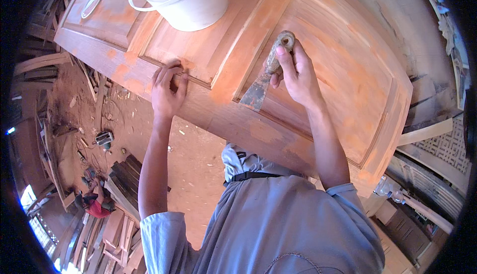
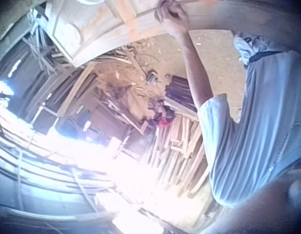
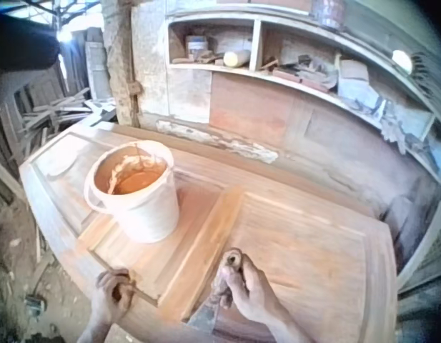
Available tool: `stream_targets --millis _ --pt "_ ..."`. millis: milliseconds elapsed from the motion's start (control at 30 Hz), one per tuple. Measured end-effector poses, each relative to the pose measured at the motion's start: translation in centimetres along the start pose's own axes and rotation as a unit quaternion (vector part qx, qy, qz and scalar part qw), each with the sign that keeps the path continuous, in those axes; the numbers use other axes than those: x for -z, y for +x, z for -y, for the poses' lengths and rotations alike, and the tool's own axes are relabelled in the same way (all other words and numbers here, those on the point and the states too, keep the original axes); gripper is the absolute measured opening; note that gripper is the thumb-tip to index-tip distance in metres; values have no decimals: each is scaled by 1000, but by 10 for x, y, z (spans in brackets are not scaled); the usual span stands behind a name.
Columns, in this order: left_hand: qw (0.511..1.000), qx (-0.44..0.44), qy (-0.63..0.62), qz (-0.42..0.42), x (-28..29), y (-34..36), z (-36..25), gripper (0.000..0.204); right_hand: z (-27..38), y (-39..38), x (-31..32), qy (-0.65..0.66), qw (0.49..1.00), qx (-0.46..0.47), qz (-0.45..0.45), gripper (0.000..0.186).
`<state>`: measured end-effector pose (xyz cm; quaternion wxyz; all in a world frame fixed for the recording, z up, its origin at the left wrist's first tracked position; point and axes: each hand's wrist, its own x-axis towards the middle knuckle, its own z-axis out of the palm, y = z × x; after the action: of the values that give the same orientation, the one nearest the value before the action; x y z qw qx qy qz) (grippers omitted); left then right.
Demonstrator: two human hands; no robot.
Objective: The person applies a reddish-brown wood finish to a large wooden cabinet door using a brush. They dip the brush into a white bucket of finish and spread it across the door's surface, including the recessed panels and raised frames. The person also uses their hands to wipe and smooth the finish on the wood.
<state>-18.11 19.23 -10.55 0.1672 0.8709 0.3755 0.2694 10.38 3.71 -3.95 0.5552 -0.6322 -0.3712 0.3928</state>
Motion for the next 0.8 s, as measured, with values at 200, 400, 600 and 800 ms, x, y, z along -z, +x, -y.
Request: stream_targets --millis 200,400,600,800 --pt "1000 -11 2 2 -1 1 1 18 -23 -3 21 -60 998 -27 -23 30" --pt "1000 -6 -4 2 -3 0 1 18 -41 -11 24 42 998 -48 -13 31" --pt "1000 -3 3 1 -3 -2 4 17 -35 -21 43 -14 998 -51 -34 30" --pt "1000 -4 5 2 -3 1 0 17 -53 -35 40 16 998 -48 -48 27"
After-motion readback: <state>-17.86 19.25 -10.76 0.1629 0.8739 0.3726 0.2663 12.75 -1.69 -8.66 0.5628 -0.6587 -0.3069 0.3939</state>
